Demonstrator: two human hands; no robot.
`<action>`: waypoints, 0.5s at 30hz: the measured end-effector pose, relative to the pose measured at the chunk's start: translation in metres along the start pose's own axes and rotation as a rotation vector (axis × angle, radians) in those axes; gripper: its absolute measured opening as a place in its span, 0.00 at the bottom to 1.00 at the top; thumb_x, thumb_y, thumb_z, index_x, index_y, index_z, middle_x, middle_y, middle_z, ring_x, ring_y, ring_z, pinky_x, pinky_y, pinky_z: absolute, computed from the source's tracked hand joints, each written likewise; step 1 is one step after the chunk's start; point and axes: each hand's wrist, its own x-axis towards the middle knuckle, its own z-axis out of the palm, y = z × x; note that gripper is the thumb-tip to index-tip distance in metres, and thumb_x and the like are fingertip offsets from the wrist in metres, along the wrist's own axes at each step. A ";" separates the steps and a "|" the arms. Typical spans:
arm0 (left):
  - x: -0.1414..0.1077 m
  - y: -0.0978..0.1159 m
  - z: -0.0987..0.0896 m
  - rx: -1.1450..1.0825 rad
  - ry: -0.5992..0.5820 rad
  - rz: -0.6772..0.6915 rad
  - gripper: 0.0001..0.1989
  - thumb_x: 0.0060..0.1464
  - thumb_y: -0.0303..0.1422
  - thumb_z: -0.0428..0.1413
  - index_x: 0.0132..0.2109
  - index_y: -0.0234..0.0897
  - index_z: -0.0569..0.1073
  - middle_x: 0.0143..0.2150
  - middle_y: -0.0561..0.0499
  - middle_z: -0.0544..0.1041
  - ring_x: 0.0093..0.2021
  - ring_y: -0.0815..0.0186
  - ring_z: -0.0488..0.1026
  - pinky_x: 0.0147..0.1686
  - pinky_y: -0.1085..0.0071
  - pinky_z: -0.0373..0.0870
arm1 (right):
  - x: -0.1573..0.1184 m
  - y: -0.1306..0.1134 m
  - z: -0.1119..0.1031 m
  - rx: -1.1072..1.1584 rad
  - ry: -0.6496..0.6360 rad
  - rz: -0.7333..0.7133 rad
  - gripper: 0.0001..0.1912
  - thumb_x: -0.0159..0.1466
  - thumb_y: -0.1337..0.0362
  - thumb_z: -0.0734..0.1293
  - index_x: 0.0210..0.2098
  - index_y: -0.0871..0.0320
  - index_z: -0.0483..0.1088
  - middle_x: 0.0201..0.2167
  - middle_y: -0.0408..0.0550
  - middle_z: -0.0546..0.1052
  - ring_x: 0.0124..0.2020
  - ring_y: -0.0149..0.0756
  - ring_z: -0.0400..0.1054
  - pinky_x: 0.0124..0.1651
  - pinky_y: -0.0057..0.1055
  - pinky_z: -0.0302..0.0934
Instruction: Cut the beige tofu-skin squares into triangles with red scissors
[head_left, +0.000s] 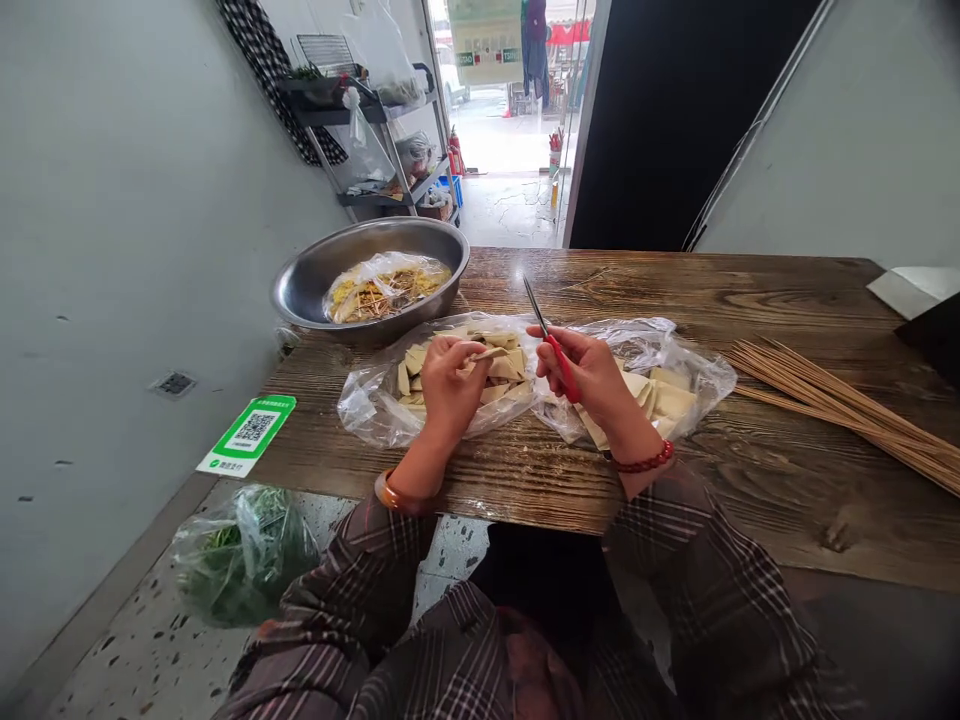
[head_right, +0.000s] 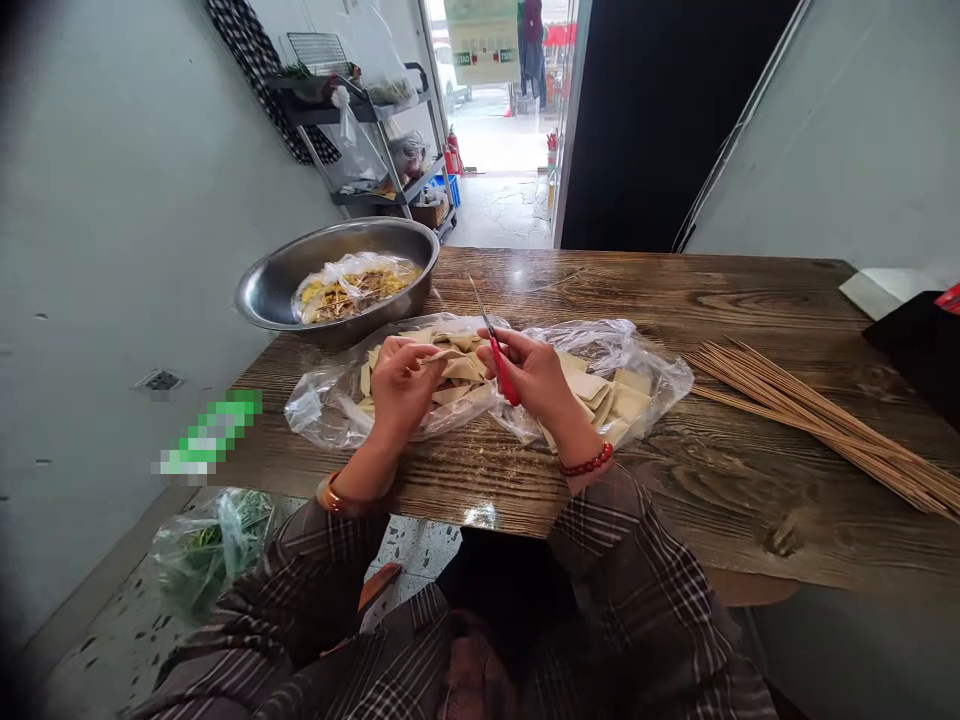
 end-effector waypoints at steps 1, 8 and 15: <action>0.000 -0.001 -0.002 -0.088 0.044 -0.060 0.03 0.51 0.33 0.65 0.34 0.40 0.79 0.33 0.52 0.71 0.33 0.68 0.66 0.36 0.70 0.66 | 0.000 0.001 0.000 -0.002 -0.001 0.010 0.35 0.55 0.42 0.74 0.52 0.61 0.75 0.21 0.39 0.74 0.17 0.23 0.60 0.19 0.24 0.55; -0.007 0.007 0.000 -0.453 -0.015 -0.163 0.07 0.50 0.34 0.64 0.36 0.38 0.77 0.43 0.49 0.73 0.40 0.67 0.73 0.35 0.74 0.72 | -0.001 0.013 0.009 0.085 -0.002 0.125 0.36 0.51 0.42 0.76 0.51 0.59 0.74 0.26 0.43 0.78 0.19 0.26 0.67 0.22 0.25 0.62; -0.015 0.017 0.000 -0.309 -0.106 0.076 0.08 0.55 0.24 0.57 0.40 0.40 0.78 0.45 0.47 0.74 0.47 0.66 0.73 0.39 0.72 0.74 | 0.000 0.021 0.017 0.178 0.060 0.143 0.35 0.49 0.50 0.79 0.53 0.57 0.72 0.24 0.36 0.73 0.22 0.27 0.68 0.27 0.26 0.66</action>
